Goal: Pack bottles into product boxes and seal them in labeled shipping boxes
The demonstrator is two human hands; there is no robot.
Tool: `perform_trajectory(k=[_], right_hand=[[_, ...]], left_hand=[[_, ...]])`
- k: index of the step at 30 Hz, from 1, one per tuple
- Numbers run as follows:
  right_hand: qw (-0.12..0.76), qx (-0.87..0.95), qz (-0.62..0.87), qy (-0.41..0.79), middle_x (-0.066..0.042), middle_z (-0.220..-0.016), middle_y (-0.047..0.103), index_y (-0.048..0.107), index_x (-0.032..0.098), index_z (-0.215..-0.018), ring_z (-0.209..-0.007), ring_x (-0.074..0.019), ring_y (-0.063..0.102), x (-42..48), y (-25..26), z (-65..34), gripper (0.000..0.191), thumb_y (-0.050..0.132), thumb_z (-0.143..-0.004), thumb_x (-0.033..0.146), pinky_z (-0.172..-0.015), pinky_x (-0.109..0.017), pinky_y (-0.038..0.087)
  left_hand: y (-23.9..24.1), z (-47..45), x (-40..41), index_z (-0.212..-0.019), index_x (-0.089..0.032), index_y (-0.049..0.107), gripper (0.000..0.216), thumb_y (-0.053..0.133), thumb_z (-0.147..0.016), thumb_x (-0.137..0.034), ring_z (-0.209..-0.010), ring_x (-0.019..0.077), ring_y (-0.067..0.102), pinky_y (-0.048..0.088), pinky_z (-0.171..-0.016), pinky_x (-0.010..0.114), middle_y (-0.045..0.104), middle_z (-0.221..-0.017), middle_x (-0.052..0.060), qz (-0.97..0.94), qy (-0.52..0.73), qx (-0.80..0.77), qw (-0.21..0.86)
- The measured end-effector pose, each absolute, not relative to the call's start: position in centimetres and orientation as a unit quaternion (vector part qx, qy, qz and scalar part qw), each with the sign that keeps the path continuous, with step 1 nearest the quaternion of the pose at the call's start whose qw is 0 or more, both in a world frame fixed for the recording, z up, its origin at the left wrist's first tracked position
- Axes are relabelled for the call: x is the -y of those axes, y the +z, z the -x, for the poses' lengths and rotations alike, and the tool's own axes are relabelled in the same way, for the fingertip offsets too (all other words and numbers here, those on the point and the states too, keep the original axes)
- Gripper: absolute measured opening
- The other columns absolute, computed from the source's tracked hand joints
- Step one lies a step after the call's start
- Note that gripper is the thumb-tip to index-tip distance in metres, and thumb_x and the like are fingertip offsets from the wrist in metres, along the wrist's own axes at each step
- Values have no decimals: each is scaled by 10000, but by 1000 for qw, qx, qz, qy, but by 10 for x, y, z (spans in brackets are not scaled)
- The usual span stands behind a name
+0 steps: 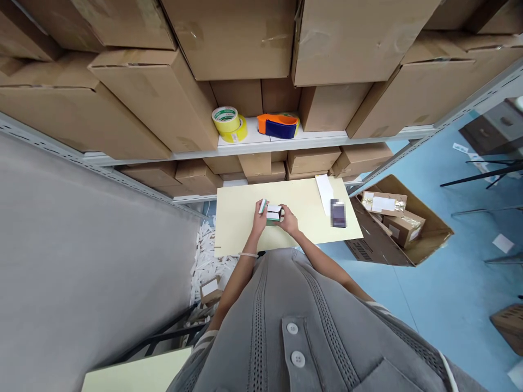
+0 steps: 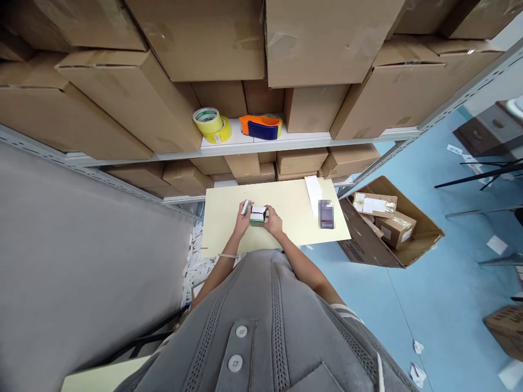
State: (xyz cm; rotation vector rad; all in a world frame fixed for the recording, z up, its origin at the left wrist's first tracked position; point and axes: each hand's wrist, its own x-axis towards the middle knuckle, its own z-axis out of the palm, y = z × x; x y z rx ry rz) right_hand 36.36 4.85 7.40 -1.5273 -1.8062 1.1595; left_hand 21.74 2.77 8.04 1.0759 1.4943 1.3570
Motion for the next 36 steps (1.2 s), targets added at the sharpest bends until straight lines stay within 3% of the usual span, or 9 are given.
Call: perform_trajectory(k=[4, 8, 12, 17, 20, 24, 27, 31, 36], right_hand=[[228, 688, 549, 415, -58, -1310, 511, 426, 306, -1318, -969, -225, 634, -47, 80, -364, 706, 736, -689, 218, -838, -382, 519], [239, 741, 502, 378, -100, -1405, 418, 394, 286, -1393, -1133, -254, 576, -45, 92, -368, 722, 710, -747, 216, -886, -393, 520], [215, 794, 483, 299, -97, -1391, 445, 583, 251, -1194, -1178, -264, 551, -43, 103, -369, 428, 686, -784, 189, -995, -440, 460], [225, 794, 478, 301, -102, -1308, 513, 668, 203, -1008, -1153, -227, 559, -42, 110, -369, 164, 592, -891, 290, -997, -384, 449], [223, 793, 473, 313, -76, -1240, 558, 695, 210, -832, -1141, -199, 549, -42, 112, -368, 329, 423, -980, 320, -1015, -353, 421], [176, 814, 490, 257, -102, -1336, 500, 694, 203, -958, -1195, -250, 502, -37, 112, -362, 155, 601, -886, 303, -1008, -392, 411], [144, 835, 488, 210, -150, -1439, 399, 633, 191, -1156, -1302, -295, 416, -31, 112, -358, 362, 690, -815, 299, -1015, -417, 397], [114, 852, 482, 172, -172, -1502, 330, 560, 192, -1293, -1375, -310, 336, -27, 116, -356, 480, 659, -845, 335, -1057, -433, 350], [116, 839, 505, 165, -174, -1540, 279, 335, 201, -1493, -1400, -292, 312, -31, 119, -356, 777, 688, -823, 375, -1095, -409, 314]], left_hand=[[70, -209, -29, -1199, -193, 598, 469, 572, -860, -516, -1206, 271, 583, 448, -1060, 473, 660, -1220, 104, -343, 540, -615, 460], [63, -209, -27, -1194, -176, 649, 513, 611, -835, -540, -1253, 296, 556, 435, -1081, 481, 659, -1256, 97, -307, 554, -613, 472], [62, -212, -27, -1182, -167, 670, 510, 655, -813, -519, -1257, 276, 560, 422, -1091, 429, 649, -1285, 97, -238, 586, -585, 508], [65, -213, -25, -1126, -156, 700, 499, 733, -752, -485, -1235, 273, 578, 419, -1079, 408, 680, -1228, 102, -169, 605, -581, 517], [68, -215, -23, -1111, -138, 694, 512, 724, -755, -504, -1184, 269, 612, 449, -1040, 412, 700, -1174, 119, -156, 599, -598, 509], [75, -219, -18, -1065, -129, 701, 497, 680, -786, -540, -1147, 268, 626, 467, -1008, 387, 724, -1103, 116, -204, 582, -614, 492], [78, -222, -14, -997, -122, 709, 491, 622, -821, -572, -1091, 283, 650, 485, -979, 393, 738, -1033, 129, -241, 561, -627, 484], [80, -223, -13, -974, -108, 710, 527, 542, -863, -594, -1046, 296, 668, 500, -956, 414, 743, -991, 145, -255, 543, -643, 475], [82, -223, -14, -1059, -99, 701, 494, 527, -900, -533, -1157, 295, 622, 464, -1023, 407, 733, -1078, 148, -265, 541, -644, 471]])
